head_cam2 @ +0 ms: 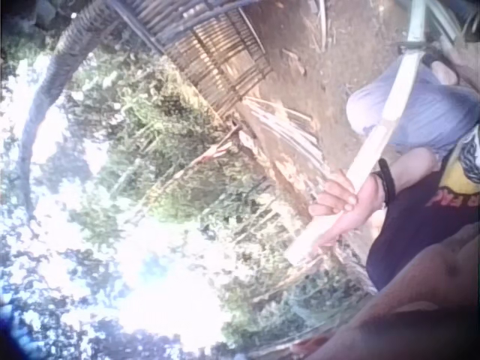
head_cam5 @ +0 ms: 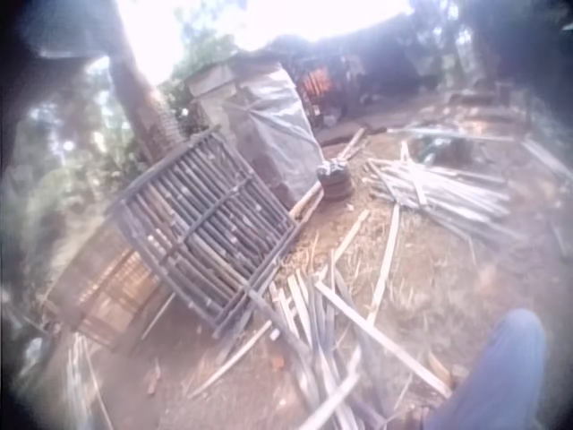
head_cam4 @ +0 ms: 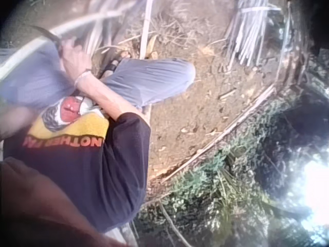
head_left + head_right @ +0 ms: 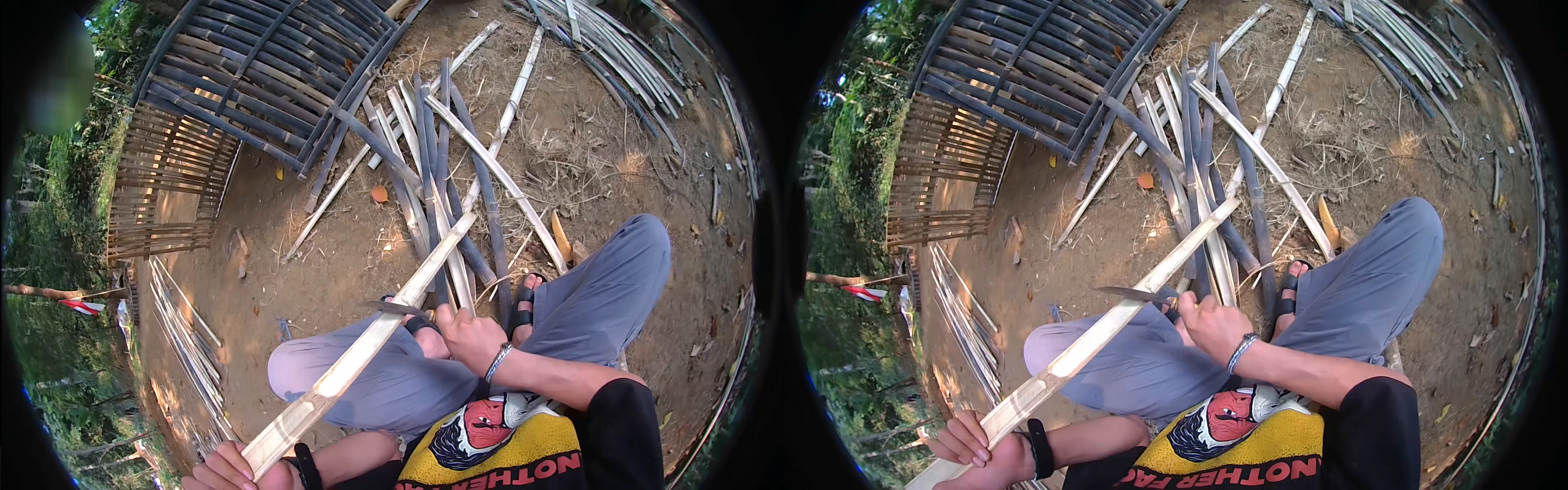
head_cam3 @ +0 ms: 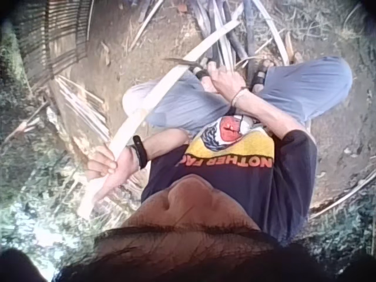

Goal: The person strips layers of bark and wood from a bamboo stalk using a knife while sitting on the ground, occasionally pulling the strips away by hand.

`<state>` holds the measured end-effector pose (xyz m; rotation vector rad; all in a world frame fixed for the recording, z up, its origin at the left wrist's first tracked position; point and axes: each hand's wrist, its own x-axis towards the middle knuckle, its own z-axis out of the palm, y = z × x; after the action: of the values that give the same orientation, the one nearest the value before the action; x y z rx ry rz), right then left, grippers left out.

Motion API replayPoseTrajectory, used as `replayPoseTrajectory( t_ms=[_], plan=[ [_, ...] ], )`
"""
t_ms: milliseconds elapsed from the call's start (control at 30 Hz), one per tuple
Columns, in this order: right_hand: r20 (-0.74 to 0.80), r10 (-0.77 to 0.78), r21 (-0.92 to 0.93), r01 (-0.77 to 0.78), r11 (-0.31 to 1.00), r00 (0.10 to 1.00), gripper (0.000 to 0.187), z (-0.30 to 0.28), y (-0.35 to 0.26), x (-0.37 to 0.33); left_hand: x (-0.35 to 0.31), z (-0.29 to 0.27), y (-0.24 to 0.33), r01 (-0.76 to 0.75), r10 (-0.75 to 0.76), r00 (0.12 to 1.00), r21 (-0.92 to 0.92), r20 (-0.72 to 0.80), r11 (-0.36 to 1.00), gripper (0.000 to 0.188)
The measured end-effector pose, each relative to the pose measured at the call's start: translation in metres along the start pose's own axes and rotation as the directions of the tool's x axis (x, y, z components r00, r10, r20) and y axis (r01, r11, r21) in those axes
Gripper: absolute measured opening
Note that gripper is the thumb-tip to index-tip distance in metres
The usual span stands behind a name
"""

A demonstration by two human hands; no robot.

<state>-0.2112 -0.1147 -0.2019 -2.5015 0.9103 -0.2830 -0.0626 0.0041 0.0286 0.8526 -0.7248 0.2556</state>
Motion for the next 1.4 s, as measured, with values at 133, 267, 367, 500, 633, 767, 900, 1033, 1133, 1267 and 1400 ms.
replayPoseTrajectory(
  t_ms=[133,267,367,500,633,767,900,1033,1133,1267,1400],
  plan=[
    [0.220,0.104,0.188,-0.146,0.971,0.970,0.021,-0.020,-0.022,-0.007,0.002,-0.003,-0.003,0.001,-0.004,0.996,0.035,0.084,0.999,0.058],
    [0.091,0.025,0.509,-0.068,0.858,0.996,0.030,-0.041,-0.050,-0.016,0.012,0.006,-0.004,0.045,-0.047,0.986,0.016,0.158,0.999,0.057],
    [0.134,0.039,0.538,-0.106,0.836,0.990,0.032,-0.038,-0.049,-0.009,0.023,0.013,-0.014,0.085,-0.062,0.972,-0.093,0.225,0.992,0.057],
    [0.048,0.120,0.519,-0.127,0.846,0.992,0.025,-0.018,-0.022,0.013,0.049,0.045,-0.033,0.189,-0.134,0.950,-0.180,0.281,0.965,0.055],
    [-0.023,0.155,0.455,-0.128,0.881,0.988,0.023,-0.032,-0.009,0.048,0.091,0.093,-0.073,0.318,-0.233,0.904,-0.199,0.359,0.927,0.056],
    [-0.033,0.190,0.355,-0.167,0.920,0.981,0.024,-0.053,0.001,0.069,0.108,0.148,-0.108,0.314,-0.244,0.908,-0.166,0.339,0.935,0.059],
    [-0.099,0.109,0.325,-0.071,0.943,0.989,0.025,-0.099,-0.024,0.075,0.113,0.186,-0.101,0.438,-0.335,0.850,-0.190,0.406,0.879,0.054],
    [-0.168,0.279,0.172,-0.251,0.953,0.945,0.024,-0.059,0.030,0.077,0.099,0.246,-0.126,0.326,-0.185,0.888,-0.292,0.421,0.899,0.051],
    [-0.064,0.209,0.131,-0.200,0.971,0.976,0.025,-0.094,0.020,0.080,0.100,0.240,-0.119,0.348,-0.259,0.867,-0.147,0.427,0.926,0.051],
    [-0.208,0.233,0.164,-0.201,0.966,0.950,0.026,-0.095,-0.001,0.079,0.096,0.239,-0.116,0.451,-0.278,0.812,-0.248,0.514,0.858,0.050],
    [-0.032,0.242,0.151,-0.235,0.960,0.970,0.026,-0.083,0.017,0.065,0.097,0.238,-0.115,0.395,-0.235,0.844,-0.263,0.482,0.880,0.048]
  ],
)
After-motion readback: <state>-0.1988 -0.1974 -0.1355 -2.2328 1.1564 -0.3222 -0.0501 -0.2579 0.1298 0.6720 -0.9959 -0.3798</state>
